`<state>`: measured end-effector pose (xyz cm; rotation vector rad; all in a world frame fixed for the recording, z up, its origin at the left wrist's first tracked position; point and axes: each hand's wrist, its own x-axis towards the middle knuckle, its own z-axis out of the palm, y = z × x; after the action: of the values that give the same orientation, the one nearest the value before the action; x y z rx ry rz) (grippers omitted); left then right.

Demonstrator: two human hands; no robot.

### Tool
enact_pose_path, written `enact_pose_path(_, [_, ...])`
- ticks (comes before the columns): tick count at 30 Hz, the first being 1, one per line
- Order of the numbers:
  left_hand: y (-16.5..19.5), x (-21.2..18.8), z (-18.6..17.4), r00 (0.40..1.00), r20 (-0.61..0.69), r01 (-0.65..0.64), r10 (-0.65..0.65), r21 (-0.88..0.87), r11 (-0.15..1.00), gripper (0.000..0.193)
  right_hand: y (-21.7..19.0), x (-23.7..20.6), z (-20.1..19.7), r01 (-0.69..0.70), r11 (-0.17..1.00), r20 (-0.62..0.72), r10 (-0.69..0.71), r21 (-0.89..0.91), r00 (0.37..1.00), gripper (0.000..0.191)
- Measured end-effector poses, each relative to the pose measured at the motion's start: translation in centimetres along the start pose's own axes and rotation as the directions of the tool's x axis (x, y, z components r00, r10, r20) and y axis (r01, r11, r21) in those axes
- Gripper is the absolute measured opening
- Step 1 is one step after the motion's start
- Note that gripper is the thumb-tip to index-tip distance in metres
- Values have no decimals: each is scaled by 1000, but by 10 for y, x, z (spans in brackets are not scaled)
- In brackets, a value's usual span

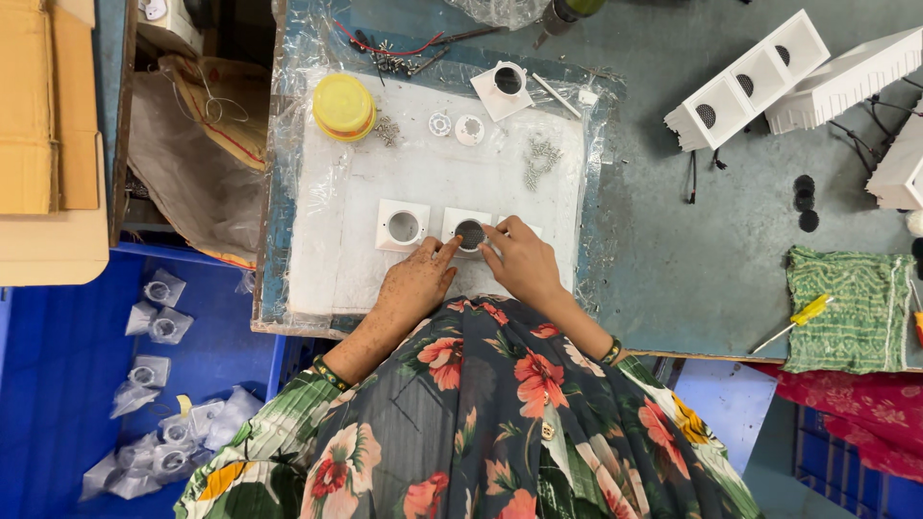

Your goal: The person sits at a factory workbench fitting black circular mesh discs into the openings of white plastic fixture housings and pressing them into place. They then pick up a green soldering iron and apply its tip to the assembled housing, working on the joints while steadying the unit with the other hand.

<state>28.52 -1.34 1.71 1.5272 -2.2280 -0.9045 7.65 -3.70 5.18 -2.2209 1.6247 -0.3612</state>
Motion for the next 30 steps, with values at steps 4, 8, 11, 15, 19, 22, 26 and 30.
enact_pose_path(4, [-2,2,3,998,49,30,-30,5,1000,54,2,0,3,144,975,62,-136,-172,989,41])
enact_pose_path(8, [-3,3,4,999,43,23,-24,10,1000,54,4,-2,9,247,918,168,-203,-311,965,54])
enact_pose_path(11, [-2,4,4,998,51,27,-27,15,1000,54,3,-3,14,306,860,235,-225,-407,945,62])
enact_pose_path(15, [-1,5,4,999,50,21,-22,26,999,55,-1,0,14,356,804,290,-239,-476,927,68])
enact_pose_path(19, [1,5,2,997,60,36,-38,38,999,56,-5,1,5,325,857,248,-240,-399,939,66])
enact_pose_path(22, [1,4,1,997,60,48,-50,26,998,56,-9,-1,3,323,872,265,-234,-368,935,63])
enact_pose_path(26, [2,3,0,997,63,52,-53,18,999,55,-8,-2,5,307,888,262,-223,-342,939,62])
enact_pose_path(30, [7,4,-3,996,63,56,-57,18,998,53,0,-3,3,296,912,242,-231,-284,942,59])
